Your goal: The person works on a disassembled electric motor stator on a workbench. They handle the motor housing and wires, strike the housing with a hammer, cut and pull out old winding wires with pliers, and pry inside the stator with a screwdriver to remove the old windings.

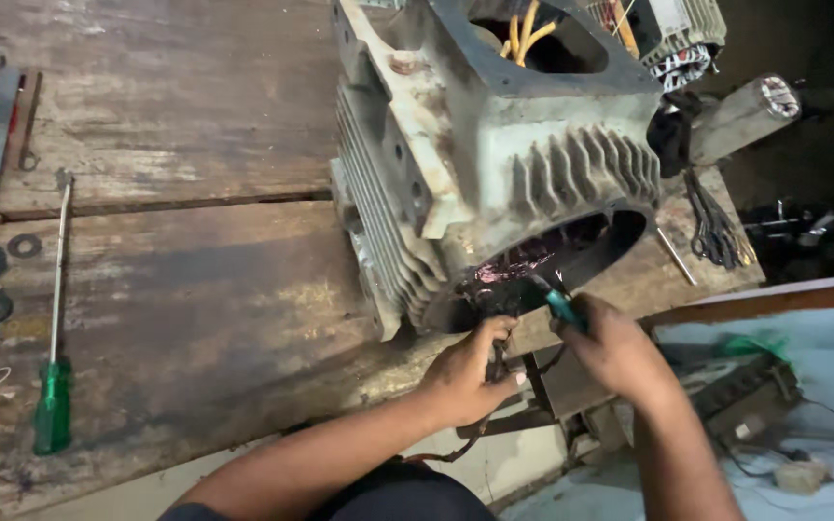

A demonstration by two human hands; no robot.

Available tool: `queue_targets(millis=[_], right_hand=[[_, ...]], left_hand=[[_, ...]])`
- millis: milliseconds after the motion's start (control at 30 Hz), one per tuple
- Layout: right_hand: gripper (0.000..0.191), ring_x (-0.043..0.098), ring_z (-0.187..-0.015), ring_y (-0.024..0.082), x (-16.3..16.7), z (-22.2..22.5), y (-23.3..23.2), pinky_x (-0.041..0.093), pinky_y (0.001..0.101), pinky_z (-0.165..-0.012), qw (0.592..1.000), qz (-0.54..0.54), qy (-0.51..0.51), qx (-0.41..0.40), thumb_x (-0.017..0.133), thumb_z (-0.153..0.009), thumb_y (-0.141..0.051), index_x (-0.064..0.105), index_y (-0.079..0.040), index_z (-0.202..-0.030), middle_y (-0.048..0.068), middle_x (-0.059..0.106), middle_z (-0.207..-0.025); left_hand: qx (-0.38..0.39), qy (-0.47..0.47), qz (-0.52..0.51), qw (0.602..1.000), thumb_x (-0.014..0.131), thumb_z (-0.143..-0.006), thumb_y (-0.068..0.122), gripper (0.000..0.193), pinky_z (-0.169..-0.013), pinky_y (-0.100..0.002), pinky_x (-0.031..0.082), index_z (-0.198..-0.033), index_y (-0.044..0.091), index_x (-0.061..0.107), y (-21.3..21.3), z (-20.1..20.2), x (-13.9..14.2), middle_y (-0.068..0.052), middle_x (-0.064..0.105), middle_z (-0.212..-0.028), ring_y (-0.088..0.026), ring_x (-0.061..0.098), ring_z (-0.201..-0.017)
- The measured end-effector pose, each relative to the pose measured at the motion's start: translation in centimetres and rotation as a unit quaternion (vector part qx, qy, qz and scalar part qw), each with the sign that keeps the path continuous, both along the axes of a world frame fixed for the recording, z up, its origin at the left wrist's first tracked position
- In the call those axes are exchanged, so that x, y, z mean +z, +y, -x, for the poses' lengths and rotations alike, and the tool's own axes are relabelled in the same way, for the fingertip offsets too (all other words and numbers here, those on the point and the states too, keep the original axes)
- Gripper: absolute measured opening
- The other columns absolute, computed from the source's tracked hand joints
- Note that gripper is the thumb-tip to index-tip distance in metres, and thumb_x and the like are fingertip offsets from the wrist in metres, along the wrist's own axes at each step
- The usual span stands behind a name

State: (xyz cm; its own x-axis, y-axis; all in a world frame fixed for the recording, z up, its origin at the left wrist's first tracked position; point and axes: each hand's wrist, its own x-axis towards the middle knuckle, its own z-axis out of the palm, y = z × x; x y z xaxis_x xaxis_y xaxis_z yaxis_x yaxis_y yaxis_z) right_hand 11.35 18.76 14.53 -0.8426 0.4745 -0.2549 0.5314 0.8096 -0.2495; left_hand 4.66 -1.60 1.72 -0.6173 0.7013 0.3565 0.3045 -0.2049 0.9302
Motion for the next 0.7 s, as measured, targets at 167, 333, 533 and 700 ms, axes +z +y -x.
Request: queue_targets(millis=[167, 333, 533, 700], right_hand=[[0.035, 0.069, -0.100, 0.042, -1.3, 3.9, -2.8, 0.055, 0.0500, -0.088, 0.964, -0.214, -0.151, 0.050, 0.061, -0.091, -0.035, 0.073, -0.003, -0.101, 0.023, 0.072, -0.106], [0.029, 0.071, -0.101, 0.037, -2.4, 5.7, -5.0, 0.058, 0.0458, -0.084, 0.880, -0.412, -0.182, 0.148, 0.059, -0.083, -0.031, 0.078, -0.011, -0.092, 0.020, 0.074, -0.105], [0.032, 0.074, -0.102, 0.032, -2.2, 8.2, -3.6, 0.059, 0.0471, -0.091, 0.889, -0.316, -0.309, 0.116, 0.056, -0.093, -0.034, 0.079, -0.013, -0.096, 0.016, 0.076, -0.105], [0.042, 0.072, -0.101, 0.038, -2.4, 7.3, 0.4, 0.057, 0.0483, -0.090, 0.926, -0.281, -0.240, 0.074, 0.067, -0.087, -0.041, 0.073, -0.006, -0.110, 0.021, 0.073, -0.105]], left_hand=[[-0.047, -0.023, 0.080, 0.995, 0.073, -0.087, 0.030, 0.066, -0.088, -0.047, 0.054, -0.141, 0.010, 0.040, -1.0, 1.0, 0.3, -0.018, 0.068, -0.123, -0.040, 0.068, -0.109], [-0.073, 0.017, 0.167, 0.983, 0.073, -0.086, 0.032, 0.064, -0.080, -0.051, 0.054, -0.138, 0.011, 0.043, -1.5, 2.0, 0.7, -0.019, 0.070, -0.104, -0.042, 0.069, -0.093], [-0.063, 0.025, 0.103, 0.992, 0.071, -0.088, 0.031, 0.058, -0.076, -0.049, 0.056, -0.136, 0.012, 0.045, -1.4, 2.0, 0.0, -0.013, 0.071, -0.099, -0.037, 0.071, -0.089], [-0.048, 0.043, 0.049, 0.997, 0.072, -0.088, 0.028, 0.055, -0.078, -0.047, 0.056, -0.132, 0.011, 0.045, -1.0, 2.1, -0.8, -0.012, 0.070, -0.105, -0.034, 0.072, -0.095]])
